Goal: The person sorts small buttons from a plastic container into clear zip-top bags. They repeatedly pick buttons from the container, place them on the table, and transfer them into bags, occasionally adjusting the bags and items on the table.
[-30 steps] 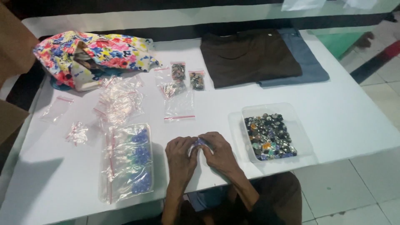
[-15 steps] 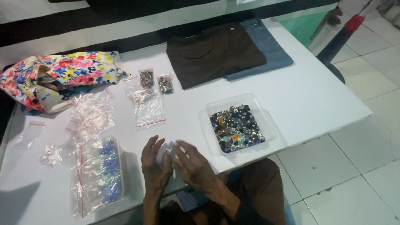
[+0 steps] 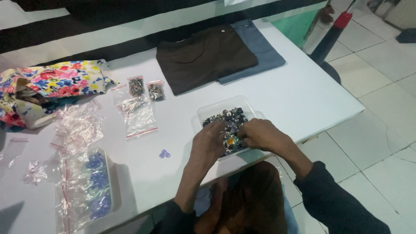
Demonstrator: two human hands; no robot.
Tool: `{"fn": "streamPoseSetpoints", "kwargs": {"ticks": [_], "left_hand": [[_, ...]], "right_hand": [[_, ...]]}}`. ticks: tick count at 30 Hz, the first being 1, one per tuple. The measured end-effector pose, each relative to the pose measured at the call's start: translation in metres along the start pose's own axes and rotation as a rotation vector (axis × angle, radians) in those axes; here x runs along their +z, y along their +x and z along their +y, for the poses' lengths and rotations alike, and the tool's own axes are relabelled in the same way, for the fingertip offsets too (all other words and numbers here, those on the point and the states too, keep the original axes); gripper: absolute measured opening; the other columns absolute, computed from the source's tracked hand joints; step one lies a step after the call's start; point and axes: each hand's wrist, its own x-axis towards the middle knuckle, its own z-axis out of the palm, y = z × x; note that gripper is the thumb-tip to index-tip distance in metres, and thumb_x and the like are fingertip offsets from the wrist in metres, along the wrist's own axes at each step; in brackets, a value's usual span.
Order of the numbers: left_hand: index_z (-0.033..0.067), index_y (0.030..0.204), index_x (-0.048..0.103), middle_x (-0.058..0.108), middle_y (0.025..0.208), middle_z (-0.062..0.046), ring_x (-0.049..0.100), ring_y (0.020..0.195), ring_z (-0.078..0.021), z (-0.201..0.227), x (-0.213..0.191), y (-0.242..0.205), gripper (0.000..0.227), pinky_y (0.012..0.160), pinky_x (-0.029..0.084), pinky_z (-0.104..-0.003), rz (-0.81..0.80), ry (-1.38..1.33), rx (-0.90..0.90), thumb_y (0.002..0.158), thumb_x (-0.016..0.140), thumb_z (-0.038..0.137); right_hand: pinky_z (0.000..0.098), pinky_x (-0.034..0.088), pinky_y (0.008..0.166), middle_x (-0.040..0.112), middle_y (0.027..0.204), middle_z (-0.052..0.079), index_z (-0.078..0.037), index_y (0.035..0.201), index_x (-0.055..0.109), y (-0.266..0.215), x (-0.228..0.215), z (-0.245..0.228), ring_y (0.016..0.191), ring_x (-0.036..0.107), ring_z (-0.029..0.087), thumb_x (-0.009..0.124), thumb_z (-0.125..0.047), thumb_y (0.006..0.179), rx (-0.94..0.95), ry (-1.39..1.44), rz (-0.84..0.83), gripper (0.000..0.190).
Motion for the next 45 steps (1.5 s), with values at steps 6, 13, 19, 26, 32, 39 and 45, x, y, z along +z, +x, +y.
{"fn": "streamPoseSetpoints", "kwargs": {"ticks": [6,13,19,26,32,39,45], "left_hand": [[0.024,0.123,0.065,0.071,0.104,0.0,0.071,0.099,-0.0275,-0.006,0.021,0.013,0.029,0.081,0.057,-0.043,-0.073,0.166,-0.157,0.096,0.062,0.014],[0.0193,0.125,0.066,0.075,0.107,-0.007,0.073,0.095,-0.0349,0.018,0.004,0.013,0.032,0.08,0.058,-0.047,0.0,0.085,-0.201,0.094,0.07,0.021],[0.0152,0.116,0.074,0.079,0.093,-0.013,0.076,0.085,-0.038,0.014,0.012,0.005,0.024,0.075,0.061,-0.047,0.129,-0.043,-0.17,0.093,0.073,0.016],[0.0161,0.107,0.075,0.079,0.094,-0.011,0.075,0.083,-0.0353,0.001,0.027,0.006,0.015,0.068,0.062,-0.041,0.288,-0.063,-0.071,0.094,0.071,0.011],[0.0116,0.114,0.07,0.077,0.101,-0.013,0.075,0.088,-0.0356,-0.003,0.027,0.004,0.017,0.073,0.062,-0.044,0.239,-0.04,-0.056,0.098,0.065,0.009],[0.0098,0.118,0.071,0.078,0.102,-0.012,0.076,0.087,-0.0329,-0.004,0.029,0.005,0.024,0.076,0.063,-0.037,0.216,-0.033,-0.107,0.095,0.07,0.009],[0.0101,0.118,0.068,0.076,0.103,-0.013,0.075,0.088,-0.0346,-0.006,0.03,0.007,0.019,0.073,0.063,-0.041,0.248,0.022,-0.1,0.1,0.062,0.01]], "right_hand": [[0.0414,0.06,0.076,0.078,0.087,0.011,-0.013,0.101,0.08,0.059,0.048,0.029,0.082,0.077,0.032,0.067,-0.016,0.09,-0.051,-0.014,0.055,0.018],[0.0557,0.056,0.091,0.076,0.101,0.028,-0.005,0.115,0.078,0.023,-0.015,0.018,0.098,0.072,0.049,0.067,-0.014,0.093,-0.07,0.683,0.204,0.025],[0.0574,0.058,0.084,0.075,0.097,0.029,-0.003,0.114,0.075,0.018,-0.013,0.016,0.095,0.073,0.046,0.068,-0.011,0.09,-0.179,0.833,0.177,0.026],[0.0509,0.058,0.09,0.075,0.105,0.021,-0.006,0.121,0.07,0.035,-0.011,0.018,0.102,0.073,0.041,0.062,-0.011,0.097,-0.132,0.463,0.186,0.025],[0.0391,0.06,0.081,0.074,0.1,0.009,-0.013,0.111,0.075,0.071,0.033,0.02,0.092,0.074,0.027,0.066,-0.013,0.093,-0.154,-0.02,0.196,0.02],[0.0514,0.052,0.103,0.074,0.116,0.022,-0.008,0.123,0.073,0.029,-0.012,0.023,0.112,0.07,0.039,0.062,-0.016,0.099,-0.091,0.586,0.203,0.028],[0.0489,0.051,0.105,0.074,0.117,0.019,-0.011,0.122,0.076,0.035,-0.005,0.025,0.114,0.069,0.039,0.058,-0.013,0.098,-0.156,0.415,0.229,0.03]]}}
